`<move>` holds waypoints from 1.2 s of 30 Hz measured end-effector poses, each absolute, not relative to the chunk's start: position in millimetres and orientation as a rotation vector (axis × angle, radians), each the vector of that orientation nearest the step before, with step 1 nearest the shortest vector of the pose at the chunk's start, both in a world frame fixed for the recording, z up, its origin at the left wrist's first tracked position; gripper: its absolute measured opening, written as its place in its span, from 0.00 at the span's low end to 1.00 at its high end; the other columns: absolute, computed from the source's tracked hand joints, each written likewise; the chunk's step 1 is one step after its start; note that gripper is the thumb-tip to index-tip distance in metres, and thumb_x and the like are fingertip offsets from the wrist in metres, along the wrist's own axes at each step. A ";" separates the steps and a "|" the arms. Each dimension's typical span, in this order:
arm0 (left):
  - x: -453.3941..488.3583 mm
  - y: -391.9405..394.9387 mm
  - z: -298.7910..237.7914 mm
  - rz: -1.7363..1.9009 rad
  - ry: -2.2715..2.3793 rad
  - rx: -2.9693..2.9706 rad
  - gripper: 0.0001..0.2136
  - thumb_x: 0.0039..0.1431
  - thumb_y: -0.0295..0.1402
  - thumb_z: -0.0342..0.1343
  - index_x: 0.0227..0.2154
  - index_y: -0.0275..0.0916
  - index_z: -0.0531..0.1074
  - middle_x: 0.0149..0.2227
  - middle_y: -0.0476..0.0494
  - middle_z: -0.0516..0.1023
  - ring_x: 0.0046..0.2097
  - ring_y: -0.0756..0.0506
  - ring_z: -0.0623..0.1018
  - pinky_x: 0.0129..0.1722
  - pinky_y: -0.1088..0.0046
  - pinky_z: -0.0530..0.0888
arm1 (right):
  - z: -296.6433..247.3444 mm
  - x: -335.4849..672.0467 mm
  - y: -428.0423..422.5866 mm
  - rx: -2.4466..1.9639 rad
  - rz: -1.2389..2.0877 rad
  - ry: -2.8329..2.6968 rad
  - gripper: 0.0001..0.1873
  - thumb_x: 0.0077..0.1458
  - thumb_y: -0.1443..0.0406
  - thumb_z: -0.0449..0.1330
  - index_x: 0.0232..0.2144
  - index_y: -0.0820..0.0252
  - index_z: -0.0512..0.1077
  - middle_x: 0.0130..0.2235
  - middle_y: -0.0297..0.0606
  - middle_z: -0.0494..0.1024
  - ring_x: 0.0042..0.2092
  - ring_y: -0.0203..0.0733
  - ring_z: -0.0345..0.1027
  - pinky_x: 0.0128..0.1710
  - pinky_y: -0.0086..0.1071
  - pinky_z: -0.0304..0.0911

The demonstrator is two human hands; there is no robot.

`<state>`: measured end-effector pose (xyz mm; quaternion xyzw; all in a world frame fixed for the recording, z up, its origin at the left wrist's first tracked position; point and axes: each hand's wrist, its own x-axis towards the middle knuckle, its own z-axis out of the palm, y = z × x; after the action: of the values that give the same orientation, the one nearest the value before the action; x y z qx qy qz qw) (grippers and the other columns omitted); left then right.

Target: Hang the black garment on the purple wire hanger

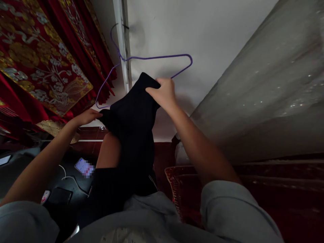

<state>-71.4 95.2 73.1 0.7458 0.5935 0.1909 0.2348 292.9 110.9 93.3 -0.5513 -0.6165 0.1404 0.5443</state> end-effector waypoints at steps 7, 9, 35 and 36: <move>-70.1 72.2 82.2 0.774 1.682 2.603 0.09 0.59 0.31 0.47 0.25 0.38 0.68 0.37 0.36 0.75 0.39 0.41 0.76 0.45 0.62 0.74 | 88.7 292.7 115.2 -1.314 0.360 -1.462 0.22 0.46 0.68 0.67 0.16 0.55 0.56 0.20 0.27 0.52 0.24 0.32 0.49 0.21 0.31 0.44; -71.1 58.9 88.1 0.786 1.650 2.669 0.10 0.60 0.32 0.47 0.25 0.39 0.67 0.36 0.37 0.75 0.38 0.41 0.76 0.44 0.64 0.75 | 87.7 292.1 115.1 -1.317 0.377 -1.460 0.22 0.46 0.69 0.66 0.16 0.55 0.55 0.20 0.28 0.51 0.24 0.32 0.48 0.21 0.31 0.44; -15.4 135.1 159.0 1.004 1.485 2.622 0.21 0.58 0.14 0.51 0.52 0.36 0.73 0.49 0.40 0.76 0.53 0.40 0.70 0.65 0.58 0.61 | 89.0 324.8 98.3 -1.123 0.197 -1.310 0.10 0.56 0.58 0.63 0.41 0.49 0.73 0.49 0.42 0.77 0.62 0.51 0.63 0.56 0.44 0.66; -18.8 134.9 158.8 1.006 1.478 2.658 0.20 0.59 0.16 0.52 0.52 0.37 0.73 0.49 0.40 0.75 0.52 0.40 0.69 0.65 0.57 0.62 | 93.7 333.3 101.0 -1.119 0.213 -1.315 0.08 0.56 0.57 0.63 0.39 0.49 0.73 0.47 0.42 0.77 0.60 0.50 0.64 0.54 0.43 0.66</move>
<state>-18.8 134.9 158.8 0.8294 0.4611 0.3139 -0.0308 333.3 101.0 93.7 -0.4916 -0.5775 0.0934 0.6450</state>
